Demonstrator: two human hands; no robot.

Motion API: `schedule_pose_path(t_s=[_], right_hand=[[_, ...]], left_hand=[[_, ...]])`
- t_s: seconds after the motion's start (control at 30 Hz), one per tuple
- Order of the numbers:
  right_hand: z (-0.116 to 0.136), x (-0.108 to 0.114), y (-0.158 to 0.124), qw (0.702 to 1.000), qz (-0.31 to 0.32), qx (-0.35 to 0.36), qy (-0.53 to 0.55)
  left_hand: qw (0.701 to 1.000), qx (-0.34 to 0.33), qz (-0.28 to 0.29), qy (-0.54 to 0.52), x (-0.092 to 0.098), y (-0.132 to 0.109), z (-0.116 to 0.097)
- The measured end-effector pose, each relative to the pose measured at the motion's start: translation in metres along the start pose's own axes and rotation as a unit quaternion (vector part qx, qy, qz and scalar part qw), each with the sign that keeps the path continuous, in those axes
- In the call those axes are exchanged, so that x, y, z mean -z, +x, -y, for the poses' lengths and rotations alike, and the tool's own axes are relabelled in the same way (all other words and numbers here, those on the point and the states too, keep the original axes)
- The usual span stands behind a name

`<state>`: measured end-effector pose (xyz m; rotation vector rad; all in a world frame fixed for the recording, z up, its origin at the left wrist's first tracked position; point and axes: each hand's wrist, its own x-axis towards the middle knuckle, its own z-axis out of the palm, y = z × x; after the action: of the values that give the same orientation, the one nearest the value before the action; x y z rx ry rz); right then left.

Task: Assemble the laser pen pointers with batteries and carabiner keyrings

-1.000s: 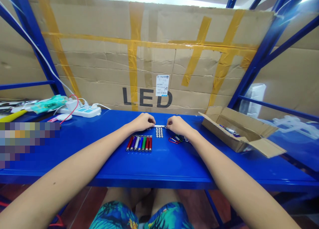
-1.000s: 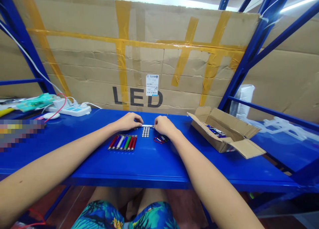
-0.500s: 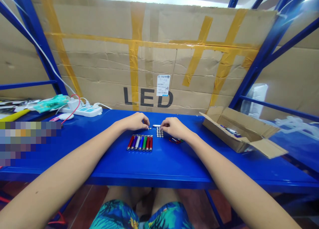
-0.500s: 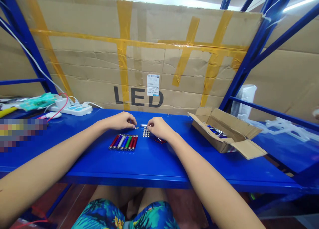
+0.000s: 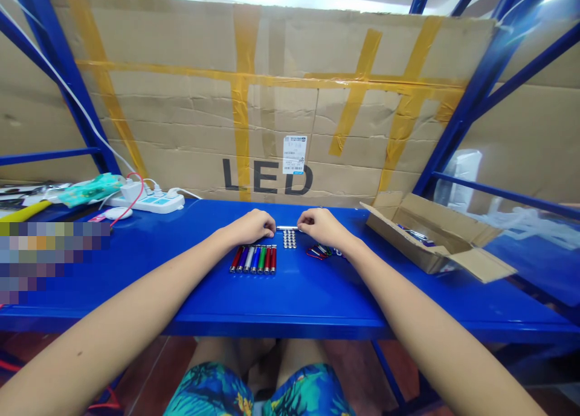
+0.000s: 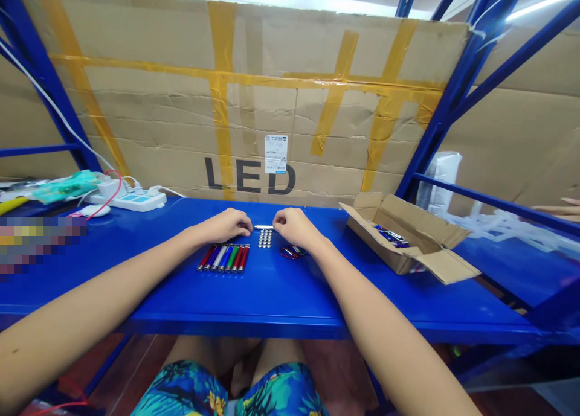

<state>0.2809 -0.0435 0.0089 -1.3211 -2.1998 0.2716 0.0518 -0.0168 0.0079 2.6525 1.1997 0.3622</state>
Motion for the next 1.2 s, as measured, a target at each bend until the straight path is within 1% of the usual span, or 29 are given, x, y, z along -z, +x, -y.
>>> schedule_pose_path(t_s=[0.2, 0.57, 0.8, 0.9, 1.07, 1.2], right_hand=[[-0.001, 0.001, -0.002, 1.000, 0.000, 0.002, 0.006], [0.002, 0.000, -0.004, 1.000, 0.009, 0.005, 0.005], [0.002, 0.000, -0.005, 1.000, 0.022, 0.007, 0.000], [0.004, 0.001, -0.005, 1.000, 0.025, 0.009, -0.001], [0.005, 0.002, -0.006, 1.000, 0.026, 0.007, -0.002], [0.005, 0.004, -0.007, 1.000, 0.026, 0.010, -0.003]], left_hand=[[0.999, 0.024, 0.034, -0.011, 0.002, -0.002, 0.000], [0.995, 0.027, 0.065, -0.072, 0.006, -0.001, 0.005], [0.992, 0.025, 0.089, -0.089, 0.008, 0.002, 0.006], [0.992, 0.020, 0.086, -0.092, 0.008, 0.002, 0.005], [0.995, 0.004, 0.058, -0.078, 0.008, 0.002, 0.004], [0.996, 0.006, 0.044, -0.079, 0.012, 0.001, -0.002]])
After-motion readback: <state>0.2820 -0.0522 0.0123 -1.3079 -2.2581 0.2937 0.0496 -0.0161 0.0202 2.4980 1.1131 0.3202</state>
